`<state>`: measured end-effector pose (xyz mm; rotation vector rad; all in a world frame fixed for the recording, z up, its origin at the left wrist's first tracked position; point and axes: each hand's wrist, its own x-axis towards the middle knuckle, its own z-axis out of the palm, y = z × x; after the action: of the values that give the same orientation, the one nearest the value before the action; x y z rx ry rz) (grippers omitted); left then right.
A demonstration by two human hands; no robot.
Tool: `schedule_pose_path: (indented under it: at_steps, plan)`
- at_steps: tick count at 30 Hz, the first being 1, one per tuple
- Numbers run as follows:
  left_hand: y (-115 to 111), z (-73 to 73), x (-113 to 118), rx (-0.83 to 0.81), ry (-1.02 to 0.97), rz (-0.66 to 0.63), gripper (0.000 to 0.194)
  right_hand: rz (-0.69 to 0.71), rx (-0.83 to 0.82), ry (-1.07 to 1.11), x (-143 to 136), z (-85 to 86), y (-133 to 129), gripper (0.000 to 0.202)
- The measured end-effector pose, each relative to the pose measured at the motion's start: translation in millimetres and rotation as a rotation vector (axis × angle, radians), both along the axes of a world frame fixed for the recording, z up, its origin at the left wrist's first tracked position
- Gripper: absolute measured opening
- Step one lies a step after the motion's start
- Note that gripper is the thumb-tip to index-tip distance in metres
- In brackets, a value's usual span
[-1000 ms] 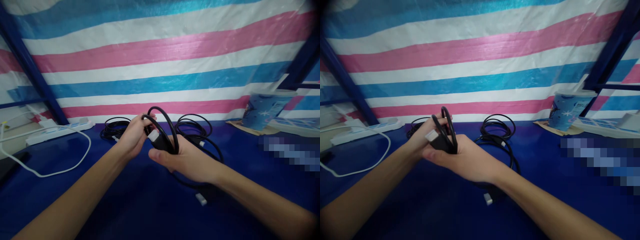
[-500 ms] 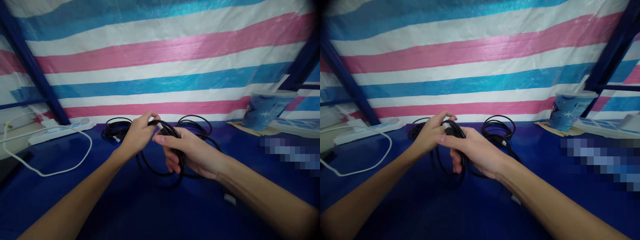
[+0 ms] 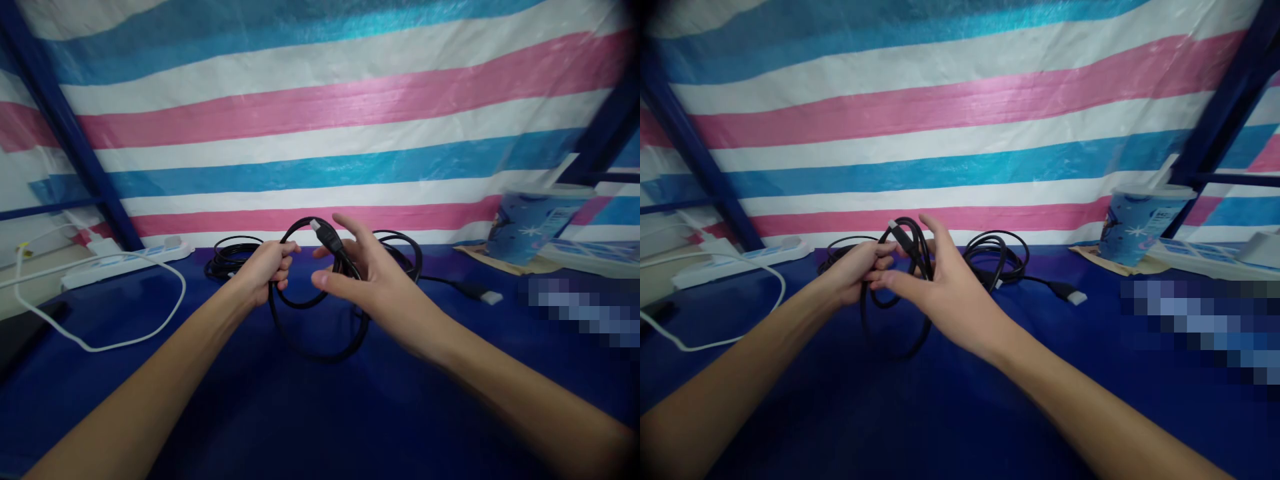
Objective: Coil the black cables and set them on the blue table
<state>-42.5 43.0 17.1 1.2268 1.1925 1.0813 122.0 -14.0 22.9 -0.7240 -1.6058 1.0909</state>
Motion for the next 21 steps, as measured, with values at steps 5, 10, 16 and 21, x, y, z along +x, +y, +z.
schedule_pose_path:
  at_steps: [5, 10, 16, 21]
  plan:
    - [-3.5, 0.7, 3.7, 0.177, 0.319, -0.099, 0.016, -0.181, -0.017, -0.18, 8.8, 4.4, 5.8, 0.032]
    - [-13.1, -1.7, 13.2, 0.523, 0.727, -0.112, 0.024, -0.07, -0.184, -0.239, 15.0, 6.5, 10.2, 0.013]
    - [-16.8, -9.2, 18.0, 1.417, 1.069, 0.096, 0.055, -0.043, -0.28, -0.237, 16.4, 6.3, 10.3, 0.018]
    - [-21.5, -7.5, 19.3, 1.361, 1.317, -0.008, 0.022, 0.12, -0.41, -0.127, 5.6, 4.2, -1.2, 0.014]
